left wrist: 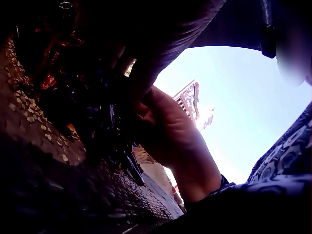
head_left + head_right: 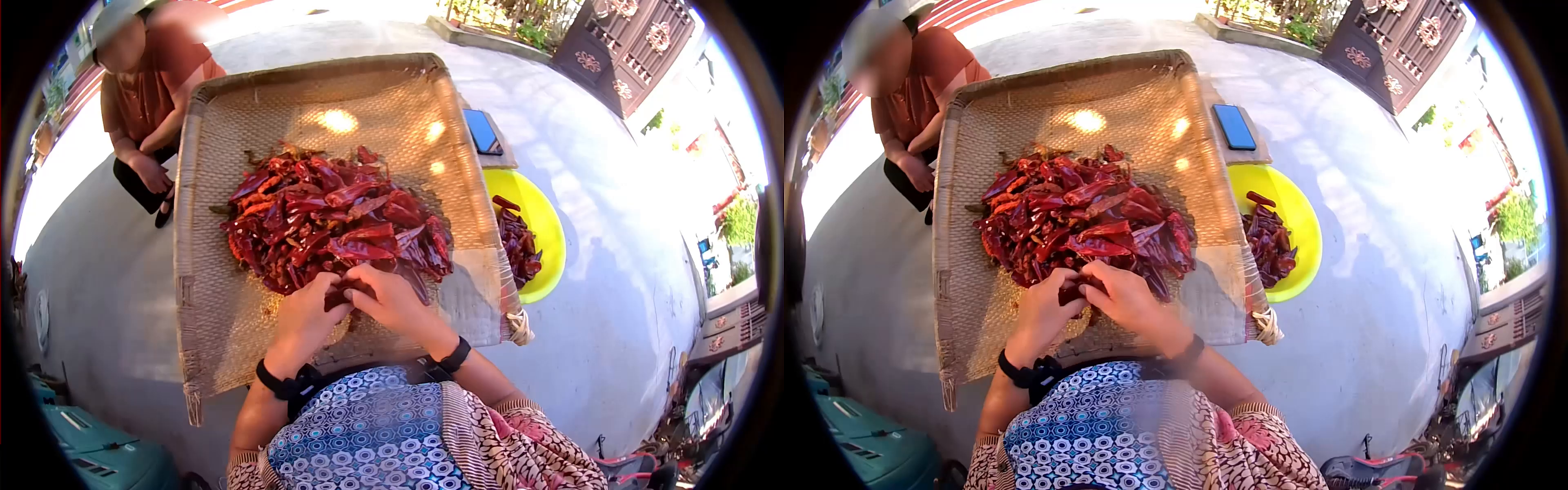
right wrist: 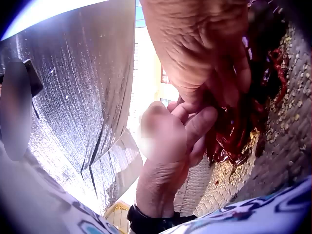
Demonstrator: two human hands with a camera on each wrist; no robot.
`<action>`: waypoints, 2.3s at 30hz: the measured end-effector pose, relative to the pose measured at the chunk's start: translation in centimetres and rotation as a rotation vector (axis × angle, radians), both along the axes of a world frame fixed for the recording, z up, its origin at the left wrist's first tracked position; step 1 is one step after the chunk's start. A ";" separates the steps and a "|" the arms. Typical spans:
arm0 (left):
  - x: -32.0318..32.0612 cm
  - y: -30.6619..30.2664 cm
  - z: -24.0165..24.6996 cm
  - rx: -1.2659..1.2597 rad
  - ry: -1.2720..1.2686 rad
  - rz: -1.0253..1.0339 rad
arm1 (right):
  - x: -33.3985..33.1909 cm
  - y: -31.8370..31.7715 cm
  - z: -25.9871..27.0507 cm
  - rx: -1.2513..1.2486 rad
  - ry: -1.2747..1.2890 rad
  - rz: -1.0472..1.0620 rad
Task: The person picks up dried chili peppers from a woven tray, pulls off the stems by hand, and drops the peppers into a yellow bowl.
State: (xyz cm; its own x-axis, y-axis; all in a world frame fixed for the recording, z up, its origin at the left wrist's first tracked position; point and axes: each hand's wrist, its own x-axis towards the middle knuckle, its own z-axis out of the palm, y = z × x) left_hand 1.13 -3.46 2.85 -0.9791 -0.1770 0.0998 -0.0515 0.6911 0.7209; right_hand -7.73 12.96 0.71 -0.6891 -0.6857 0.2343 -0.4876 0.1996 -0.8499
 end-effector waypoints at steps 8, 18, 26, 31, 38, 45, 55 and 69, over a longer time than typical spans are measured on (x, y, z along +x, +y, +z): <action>-0.3 -2.2 -1.4 0.765 -0.336 -0.111 | 0.4 0.2 0.0 -0.043 -0.196 0.055; -0.4 -1.9 -2.9 1.008 -0.198 -0.089 | 0.0 1.9 1.3 -0.119 -0.668 0.012; 0.3 -1.9 -2.6 1.062 -0.088 0.048 | -1.5 3.6 0.5 -0.168 -0.630 -0.111; 0.3 -2.0 -2.9 0.976 0.030 0.099 | -4.9 8.9 1.3 -0.624 -0.635 -0.345; 0.0 -1.3 -2.6 0.713 0.047 0.069 | -5.2 10.1 1.6 -0.934 -0.935 -0.278; -0.7 -1.1 -2.6 0.657 0.077 -0.053 | -0.5 1.5 0.9 -0.104 -0.650 0.015; -1.8 -10.1 -1.3 -0.092 0.306 0.496 | -6.9 8.1 2.0 -0.268 -0.181 -0.629; -1.7 -11.0 -1.0 -0.115 0.169 0.460 | -6.2 6.2 -0.2 0.089 0.377 -0.694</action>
